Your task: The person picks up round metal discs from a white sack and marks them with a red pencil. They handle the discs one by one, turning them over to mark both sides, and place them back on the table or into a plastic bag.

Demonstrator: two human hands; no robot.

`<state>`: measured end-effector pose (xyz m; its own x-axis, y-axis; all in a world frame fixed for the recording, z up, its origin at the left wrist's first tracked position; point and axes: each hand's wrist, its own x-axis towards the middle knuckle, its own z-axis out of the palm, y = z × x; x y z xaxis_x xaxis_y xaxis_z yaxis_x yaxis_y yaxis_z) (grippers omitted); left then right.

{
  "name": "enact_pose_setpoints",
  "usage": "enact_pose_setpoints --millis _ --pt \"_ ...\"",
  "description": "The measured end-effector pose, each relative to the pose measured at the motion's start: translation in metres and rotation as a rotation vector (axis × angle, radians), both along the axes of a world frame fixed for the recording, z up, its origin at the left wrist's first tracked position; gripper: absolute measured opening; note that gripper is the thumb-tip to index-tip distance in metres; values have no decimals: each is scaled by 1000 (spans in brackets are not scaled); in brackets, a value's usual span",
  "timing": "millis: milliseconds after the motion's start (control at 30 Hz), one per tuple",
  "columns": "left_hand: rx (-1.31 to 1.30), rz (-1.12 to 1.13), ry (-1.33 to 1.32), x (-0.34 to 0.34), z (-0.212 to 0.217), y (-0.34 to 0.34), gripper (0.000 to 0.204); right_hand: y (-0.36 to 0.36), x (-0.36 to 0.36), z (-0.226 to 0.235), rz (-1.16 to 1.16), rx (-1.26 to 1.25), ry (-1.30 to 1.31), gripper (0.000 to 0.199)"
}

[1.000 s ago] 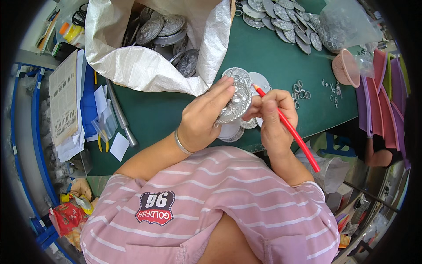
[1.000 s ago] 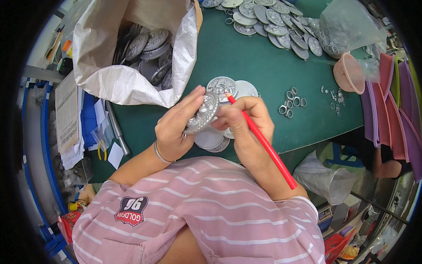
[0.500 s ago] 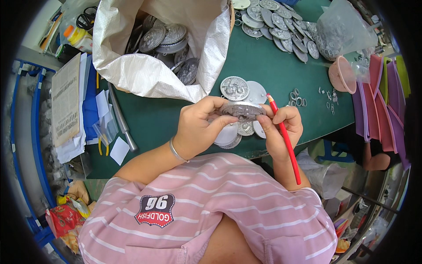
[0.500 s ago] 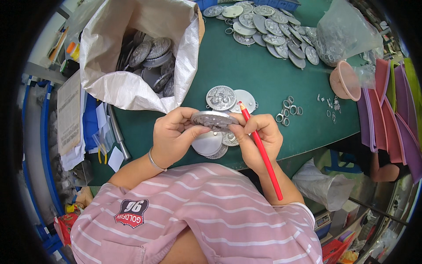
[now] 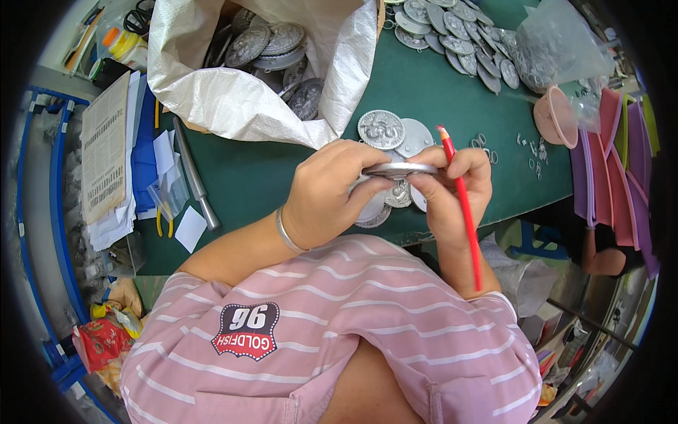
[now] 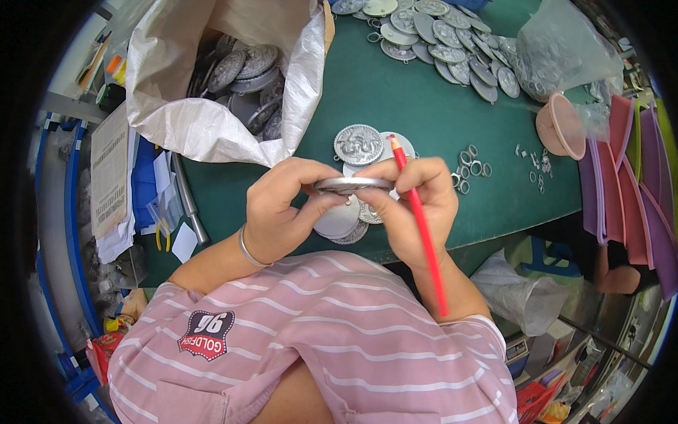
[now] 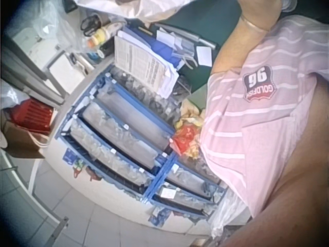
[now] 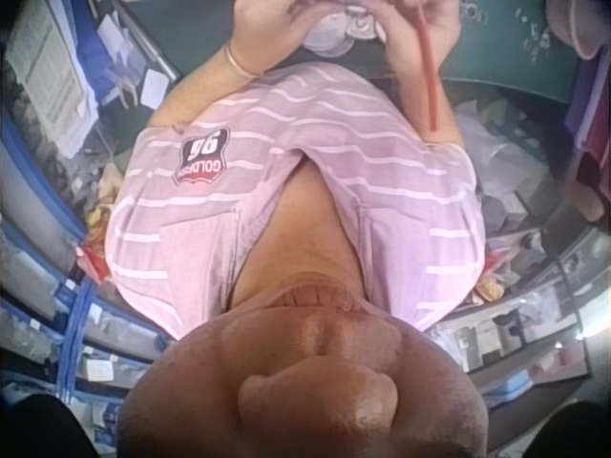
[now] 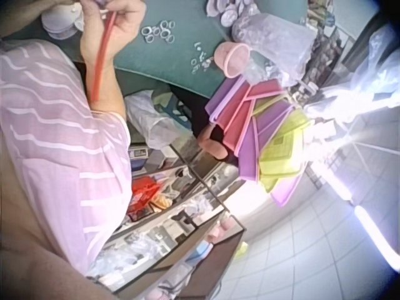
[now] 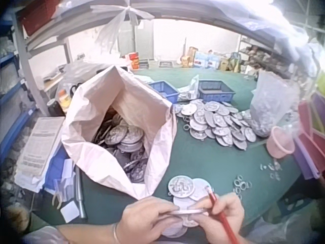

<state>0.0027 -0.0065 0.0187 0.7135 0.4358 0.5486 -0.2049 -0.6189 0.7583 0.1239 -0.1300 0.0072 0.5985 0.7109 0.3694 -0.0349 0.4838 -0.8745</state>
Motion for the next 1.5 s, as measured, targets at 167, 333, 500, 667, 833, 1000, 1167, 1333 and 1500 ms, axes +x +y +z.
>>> enact_pose_setpoints --millis 167,333,500,667,833,1000,1167,1333,1500 --pt "-265 -91 135 -2 3 -1 24 4 10 -3 153 161 454 37" --pt "-138 12 23 -2 -1 -1 18 4 15 -12 202 127 476 35" --pt "20 -8 36 -8 1 5 21 -1 25 -6 153 -237 596 21" --pt "190 -66 -111 -4 -6 9 24 -3 25 3 229 -308 692 14" --pt "12 -6 -66 -7 9 2 37 -3 19 6 51 -112 534 18" --pt "-327 -128 77 -11 23 5 45 -10 23 6 -20 -65 424 22" --pt "-5 -16 56 -3 43 11 34 -3 17 11 20 28 342 23" --pt "409 428 -70 1 73 64 25 10 83 0 -312 -325 19 18" --pt "587 745 144 8 75 121 33 38 190 -53 -595 -422 -707 19"
